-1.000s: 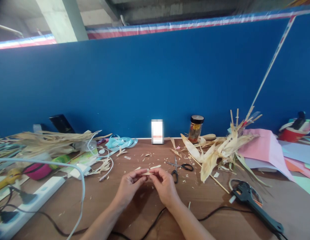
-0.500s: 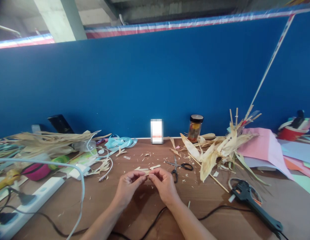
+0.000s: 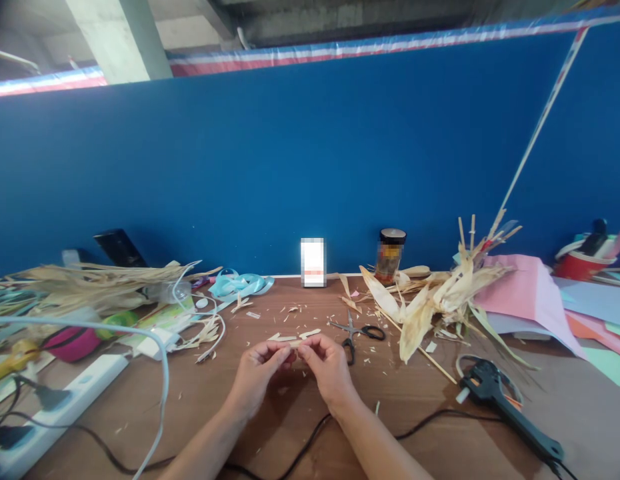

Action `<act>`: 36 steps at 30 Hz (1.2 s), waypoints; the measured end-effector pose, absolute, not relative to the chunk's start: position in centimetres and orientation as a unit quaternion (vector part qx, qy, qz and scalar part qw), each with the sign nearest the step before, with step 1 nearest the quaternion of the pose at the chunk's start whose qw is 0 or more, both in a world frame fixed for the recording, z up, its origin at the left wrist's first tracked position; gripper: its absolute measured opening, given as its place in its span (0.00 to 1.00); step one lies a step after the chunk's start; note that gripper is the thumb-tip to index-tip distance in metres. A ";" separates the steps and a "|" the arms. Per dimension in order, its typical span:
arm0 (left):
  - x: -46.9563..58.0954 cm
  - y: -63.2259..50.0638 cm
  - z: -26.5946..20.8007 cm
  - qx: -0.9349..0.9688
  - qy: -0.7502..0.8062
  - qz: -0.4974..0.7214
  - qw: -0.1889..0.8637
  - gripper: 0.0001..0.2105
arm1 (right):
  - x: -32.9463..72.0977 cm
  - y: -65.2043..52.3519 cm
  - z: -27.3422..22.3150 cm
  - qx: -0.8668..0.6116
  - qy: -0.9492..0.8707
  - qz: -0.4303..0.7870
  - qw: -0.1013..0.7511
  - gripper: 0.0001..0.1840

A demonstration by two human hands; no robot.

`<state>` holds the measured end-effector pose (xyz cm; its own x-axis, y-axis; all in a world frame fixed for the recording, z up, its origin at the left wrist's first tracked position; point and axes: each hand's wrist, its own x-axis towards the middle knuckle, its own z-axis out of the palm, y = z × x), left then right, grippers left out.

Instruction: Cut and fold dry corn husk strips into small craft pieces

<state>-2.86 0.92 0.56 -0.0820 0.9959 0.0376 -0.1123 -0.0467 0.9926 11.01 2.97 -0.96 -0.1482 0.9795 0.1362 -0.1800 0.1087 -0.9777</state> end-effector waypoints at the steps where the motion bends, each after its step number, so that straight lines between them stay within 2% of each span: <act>1: -2.8 0.9 0.5 0.457 0.477 0.559 0.500 0.09 | 11.0 3.0 -1.0 -0.381 -0.524 0.548 0.529 0.11; 9: -2.8 1.0 0.4 0.425 0.483 0.568 0.514 0.06 | 10.9 2.8 -0.9 -0.386 -0.510 0.549 0.538 0.12; 23: -2.9 1.0 0.2 0.368 0.479 0.562 0.565 0.08 | 10.9 2.9 -0.9 -0.399 -0.509 0.528 0.550 0.10; 32: -2.9 1.0 0.4 0.411 0.497 0.567 0.513 0.07 | 10.9 2.9 -0.8 -0.413 -0.519 0.509 0.548 0.11; 36: -2.8 1.0 0.4 0.396 0.486 0.573 0.527 0.07 | 10.9 2.9 -1.0 -0.416 -0.533 0.496 0.545 0.11</act>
